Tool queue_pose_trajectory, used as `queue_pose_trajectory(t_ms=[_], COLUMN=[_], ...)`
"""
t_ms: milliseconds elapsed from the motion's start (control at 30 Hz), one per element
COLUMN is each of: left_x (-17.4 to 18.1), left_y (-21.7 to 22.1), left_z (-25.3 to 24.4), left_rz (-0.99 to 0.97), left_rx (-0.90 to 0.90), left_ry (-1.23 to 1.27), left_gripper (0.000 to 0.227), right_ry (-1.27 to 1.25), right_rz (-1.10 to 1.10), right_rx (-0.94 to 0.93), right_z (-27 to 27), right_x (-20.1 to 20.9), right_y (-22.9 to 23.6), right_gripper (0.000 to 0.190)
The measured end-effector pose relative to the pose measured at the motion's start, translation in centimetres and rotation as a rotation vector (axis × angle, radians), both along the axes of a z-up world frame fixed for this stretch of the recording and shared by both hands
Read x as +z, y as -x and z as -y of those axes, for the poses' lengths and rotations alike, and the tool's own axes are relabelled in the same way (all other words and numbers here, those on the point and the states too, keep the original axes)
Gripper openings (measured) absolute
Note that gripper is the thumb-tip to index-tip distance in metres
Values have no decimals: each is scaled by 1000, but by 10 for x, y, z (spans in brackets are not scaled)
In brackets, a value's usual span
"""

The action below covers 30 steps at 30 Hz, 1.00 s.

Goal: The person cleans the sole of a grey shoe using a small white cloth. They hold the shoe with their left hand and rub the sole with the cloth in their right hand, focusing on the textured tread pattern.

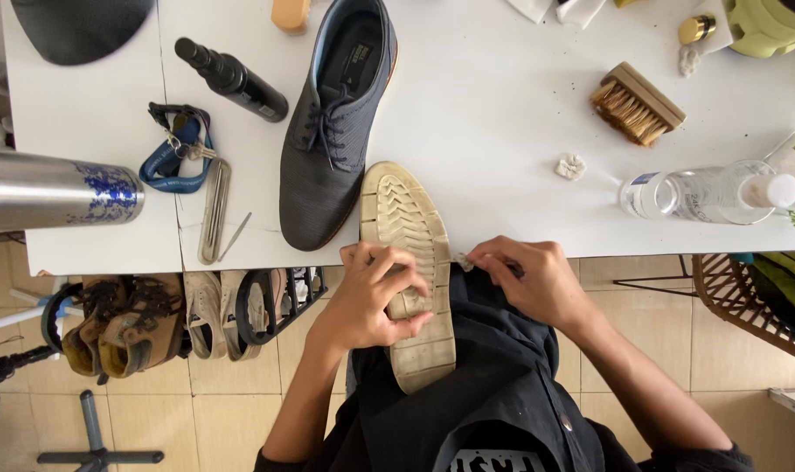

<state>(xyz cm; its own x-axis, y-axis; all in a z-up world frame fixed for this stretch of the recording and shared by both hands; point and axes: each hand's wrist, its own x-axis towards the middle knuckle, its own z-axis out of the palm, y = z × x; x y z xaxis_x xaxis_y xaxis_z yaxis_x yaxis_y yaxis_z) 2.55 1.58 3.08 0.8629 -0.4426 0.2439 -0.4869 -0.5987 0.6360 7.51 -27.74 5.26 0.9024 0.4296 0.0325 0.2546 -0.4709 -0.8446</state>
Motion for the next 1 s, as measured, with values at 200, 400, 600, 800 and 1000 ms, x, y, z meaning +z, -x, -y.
queue_pose_trajectory(t_ms=[200, 400, 600, 800, 1000], left_x=[1, 5, -2, 5, 2], left_y=[-2, -4, -3, -6, -4], left_z=[0, 1, 3, 0, 1], left_rz=[-18, -13, 14, -2, -1], left_rx=[-7, -14, -40, -29, -28], left_ry=[-4, -33, -29, -10, -8], left_gripper=[31, 30, 31, 29, 30], right_ry=[-6, -11, 57, 69, 60], right_rz=[-57, -14, 61, -190, -205], right_rx=[8, 28, 82, 6, 5], right_z=[-4, -14, -8, -1, -1], right_x=[-2, 5, 16, 13, 7], right_y=[-2, -5, -9, -7, -4], right_gripper=[12, 11, 12, 13, 12])
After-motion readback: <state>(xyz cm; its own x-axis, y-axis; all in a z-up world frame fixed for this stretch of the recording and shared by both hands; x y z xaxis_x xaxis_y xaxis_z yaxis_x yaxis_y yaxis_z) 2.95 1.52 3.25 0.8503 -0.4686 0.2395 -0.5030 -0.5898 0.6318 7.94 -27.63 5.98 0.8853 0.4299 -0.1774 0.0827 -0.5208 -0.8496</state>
